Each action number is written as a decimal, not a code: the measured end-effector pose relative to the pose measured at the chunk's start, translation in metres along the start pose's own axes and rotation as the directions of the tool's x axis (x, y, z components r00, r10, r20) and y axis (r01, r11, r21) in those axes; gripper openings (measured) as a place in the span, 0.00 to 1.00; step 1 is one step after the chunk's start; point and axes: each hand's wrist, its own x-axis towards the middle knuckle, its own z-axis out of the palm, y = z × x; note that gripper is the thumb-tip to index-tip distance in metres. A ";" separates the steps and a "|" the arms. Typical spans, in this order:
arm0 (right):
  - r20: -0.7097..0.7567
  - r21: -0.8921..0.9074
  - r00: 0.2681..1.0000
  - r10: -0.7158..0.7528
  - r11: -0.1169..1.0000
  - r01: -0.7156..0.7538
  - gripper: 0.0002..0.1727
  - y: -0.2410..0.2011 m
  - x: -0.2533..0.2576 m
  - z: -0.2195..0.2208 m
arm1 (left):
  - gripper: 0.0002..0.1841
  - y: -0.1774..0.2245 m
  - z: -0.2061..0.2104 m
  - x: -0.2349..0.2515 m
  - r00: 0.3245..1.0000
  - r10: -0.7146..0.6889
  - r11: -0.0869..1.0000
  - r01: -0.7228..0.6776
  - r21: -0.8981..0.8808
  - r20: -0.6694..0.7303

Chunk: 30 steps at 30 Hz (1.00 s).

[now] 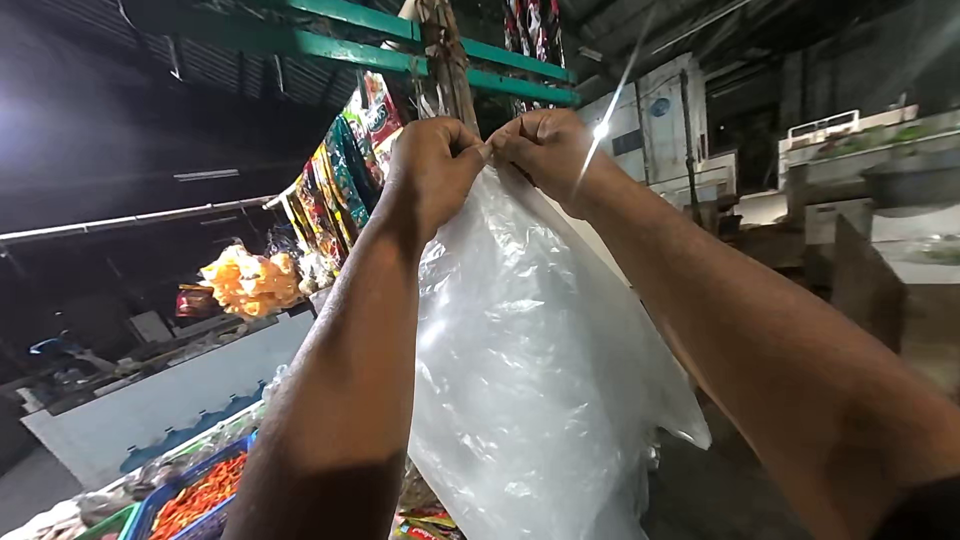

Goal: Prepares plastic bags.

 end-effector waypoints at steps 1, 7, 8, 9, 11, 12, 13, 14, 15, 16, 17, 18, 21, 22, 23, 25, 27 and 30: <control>-0.007 -0.017 1.000 -0.002 1.000 0.002 0.08 0.001 0.001 0.001 | 0.07 -0.001 0.001 0.001 1.000 -0.003 1.000 0.003 -0.006 -0.001; -0.066 -0.110 0.991 0.113 0.987 -0.119 0.12 -0.003 0.001 0.003 | 0.09 -0.005 0.006 -0.004 1.000 -0.018 0.997 0.017 -0.073 -0.006; -0.070 -0.106 0.987 0.142 0.983 -0.149 0.12 -0.004 0.000 0.003 | 0.10 -0.005 0.007 -0.004 1.000 -0.026 0.997 0.025 -0.077 -0.007; -0.078 -0.090 0.983 0.169 0.980 -0.176 0.12 -0.005 0.000 0.003 | 0.10 -0.005 0.008 -0.005 1.000 -0.029 0.996 0.029 -0.079 -0.008; -0.088 -0.031 0.969 0.231 0.972 -0.234 0.12 -0.007 0.000 0.003 | 0.10 -0.003 0.010 -0.005 0.999 -0.045 0.997 0.044 -0.070 -0.009; -0.086 0.014 0.957 0.277 0.961 -0.277 0.12 -0.009 0.000 0.004 | 0.10 -0.002 0.011 -0.005 0.999 -0.054 0.997 0.053 -0.062 -0.007; -0.080 0.061 0.943 0.322 0.946 -0.317 0.13 -0.010 -0.001 0.005 | 0.11 -0.002 0.011 -0.005 0.998 -0.060 0.997 0.060 -0.052 -0.003; -0.072 0.108 0.930 0.362 0.929 -0.353 0.13 -0.012 -0.002 0.006 | 0.11 -0.001 0.012 -0.005 0.998 -0.070 0.997 0.069 -0.045 -0.003; -0.068 0.159 0.915 0.397 0.910 -0.383 0.14 -0.012 -0.003 0.007 | 0.11 -0.001 0.013 -0.005 0.997 -0.078 0.996 0.078 -0.042 -0.006; -0.067 0.203 0.902 0.428 0.890 -0.407 0.14 -0.013 -0.003 0.008 | 0.11 0.000 0.014 -0.005 0.996 -0.086 0.995 0.086 -0.042 -0.010; -0.059 0.229 0.889 0.454 0.873 -0.431 0.14 -0.013 -0.003 0.009 | 0.10 0.000 0.015 -0.005 0.995 -0.094 0.995 0.093 -0.044 -0.016; -0.051 0.249 0.879 0.475 0.858 -0.449 0.14 -0.013 -0.004 0.009 | 0.10 0.000 0.016 -0.006 0.995 -0.101 0.994 0.100 -0.046 -0.018; -0.021 0.296 0.861 0.508 0.826 -0.480 0.15 -0.012 -0.005 0.013 | 0.09 -0.001 0.018 -0.008 0.992 -0.127 0.991 0.126 -0.040 -0.025; -0.020 0.313 0.859 0.512 0.819 -0.481 0.15 -0.011 -0.006 0.015 | 0.09 -0.001 0.019 -0.009 0.990 -0.139 0.990 0.138 -0.039 -0.022; -0.024 0.316 0.858 0.513 0.818 -0.481 0.13 -0.009 -0.008 0.016 | 0.10 -0.002 0.021 -0.011 0.989 -0.149 0.988 0.148 -0.039 -0.018; -0.045 0.260 0.872 0.487 0.849 -0.460 0.11 -0.005 -0.014 0.019 | 0.10 -0.006 0.024 -0.017 0.987 -0.162 0.986 0.162 -0.040 -0.012; -0.052 0.139 0.915 0.401 0.910 -0.391 0.11 0.005 -0.022 0.022 | 0.10 -0.008 0.027 -0.027 0.985 -0.175 0.984 0.175 -0.028 -0.004; -0.105 -0.172 0.981 0.164 0.968 -0.180 0.12 0.017 -0.041 0.026 | 0.11 -0.003 0.034 -0.048 0.986 -0.164 0.985 0.164 0.043 -0.014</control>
